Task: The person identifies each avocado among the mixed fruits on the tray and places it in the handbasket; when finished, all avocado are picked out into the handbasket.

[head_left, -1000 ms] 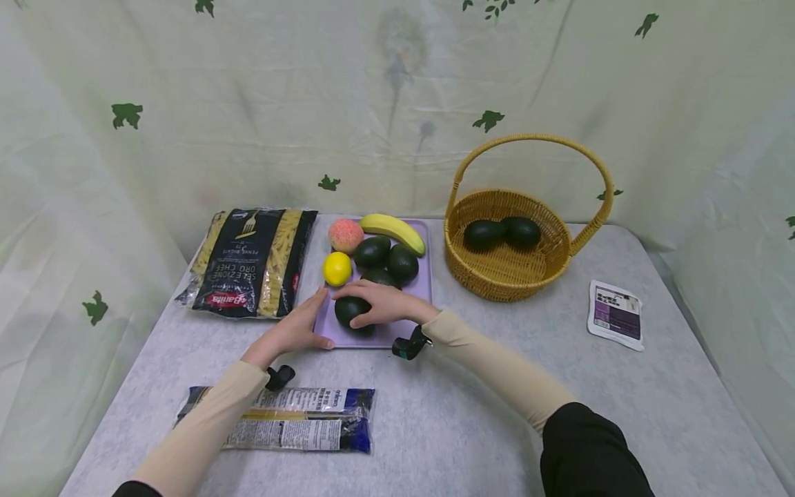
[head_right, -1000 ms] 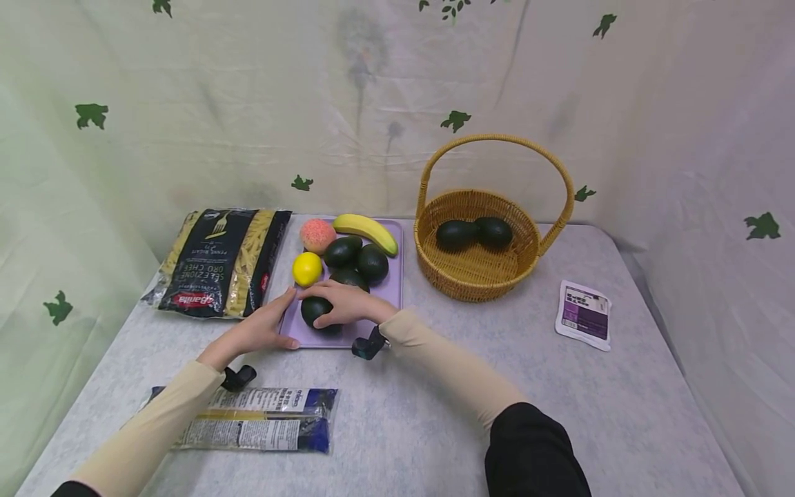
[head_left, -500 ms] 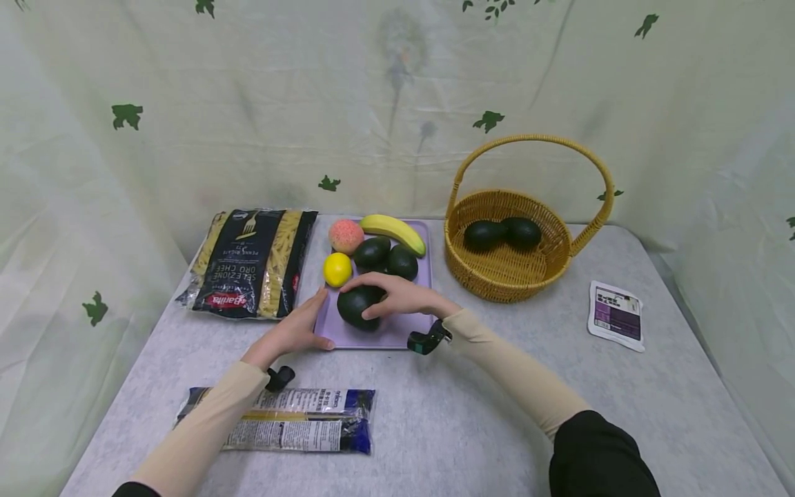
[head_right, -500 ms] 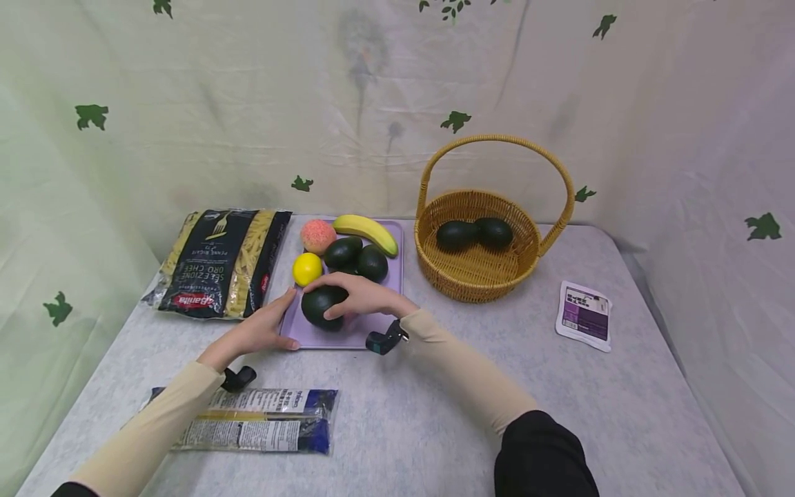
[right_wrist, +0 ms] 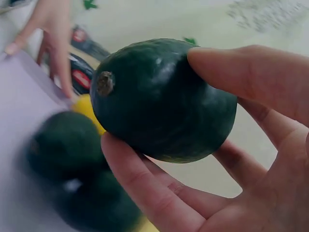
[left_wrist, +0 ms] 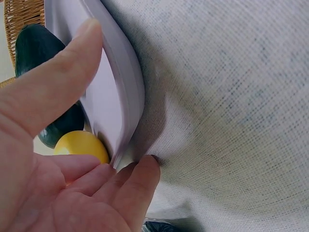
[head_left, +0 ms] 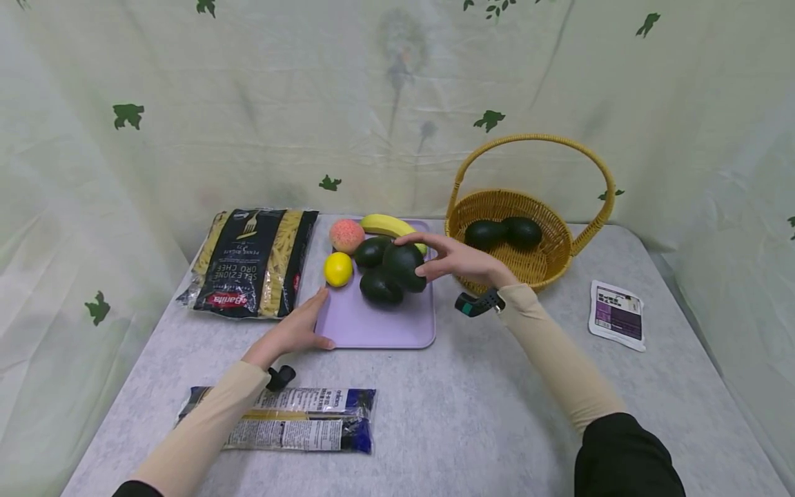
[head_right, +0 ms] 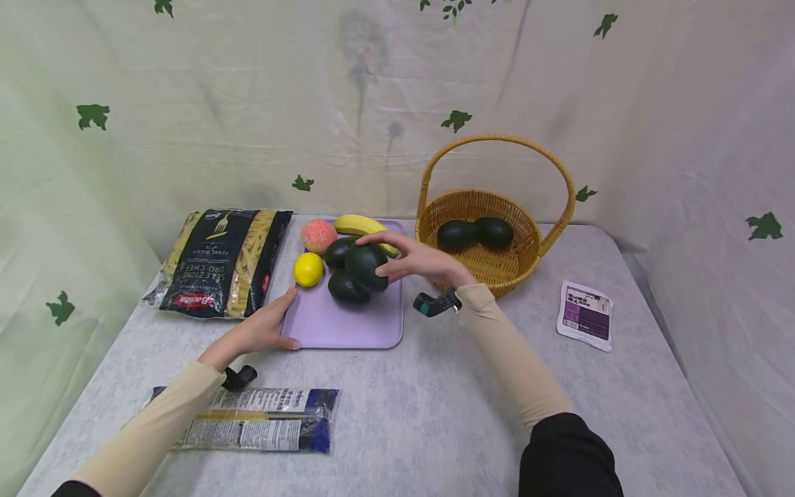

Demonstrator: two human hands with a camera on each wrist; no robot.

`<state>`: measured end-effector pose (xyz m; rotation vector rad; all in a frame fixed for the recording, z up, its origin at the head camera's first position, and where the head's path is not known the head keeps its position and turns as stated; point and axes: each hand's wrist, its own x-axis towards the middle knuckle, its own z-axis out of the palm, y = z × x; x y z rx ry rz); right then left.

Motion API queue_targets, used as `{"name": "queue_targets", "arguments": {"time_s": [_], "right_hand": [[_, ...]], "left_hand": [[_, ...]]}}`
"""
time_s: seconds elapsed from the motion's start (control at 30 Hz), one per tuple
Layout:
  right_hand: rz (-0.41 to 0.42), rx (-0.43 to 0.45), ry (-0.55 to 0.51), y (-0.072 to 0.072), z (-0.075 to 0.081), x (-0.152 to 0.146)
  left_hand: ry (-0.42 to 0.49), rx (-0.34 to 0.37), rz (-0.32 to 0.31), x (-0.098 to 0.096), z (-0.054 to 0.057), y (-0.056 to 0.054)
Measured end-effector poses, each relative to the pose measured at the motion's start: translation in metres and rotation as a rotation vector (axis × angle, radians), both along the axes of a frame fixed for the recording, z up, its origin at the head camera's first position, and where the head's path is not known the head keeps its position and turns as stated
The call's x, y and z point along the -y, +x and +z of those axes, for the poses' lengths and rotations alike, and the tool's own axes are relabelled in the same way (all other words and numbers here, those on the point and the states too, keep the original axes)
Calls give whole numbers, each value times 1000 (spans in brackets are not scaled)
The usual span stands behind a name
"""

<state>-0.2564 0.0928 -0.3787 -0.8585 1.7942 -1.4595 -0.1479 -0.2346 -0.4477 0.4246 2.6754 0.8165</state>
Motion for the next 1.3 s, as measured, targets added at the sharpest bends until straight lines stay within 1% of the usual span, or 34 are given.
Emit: {"name": "queue_targets", "arguments": {"time_s": [0.2, 0.33, 0.43, 0.6, 0.7, 0.83, 0.9, 1.03, 1.13, 1.3], "right_hand": [[-108, 51, -58, -17, 10, -47], [-157, 98, -104, -27, 12, -80], [-199, 110, -116, -35, 10, -104], [-293, 104, -91, -47, 3, -137], [-315, 112, -85, -53, -2, -149], [-315, 131, -92, -58, -5, -157], [-319, 130, -77, -59, -5, -158], [-310, 69, 24, -59, -7, -154], [-282, 20, 110, -59, -10, -147], [-219, 7, 188, -60, -16, -134]], "left_hand": [[3, 1, -4, -1, 1, 0], [4, -5, -10, -1, 1, -1], [3, -9, -13, 0, 1, -1], [3, -8, -11, 0, 1, -1], [4, -4, -7, 0, 2, 0], [8, -2, -5, 0, 2, 0], [10, -1, -5, 0, 2, 0], [10, 0, -5, 0, 2, 1], [7, -1, -3, 0, 3, 1], [12, -9, -9, 0, 2, 1]]}}
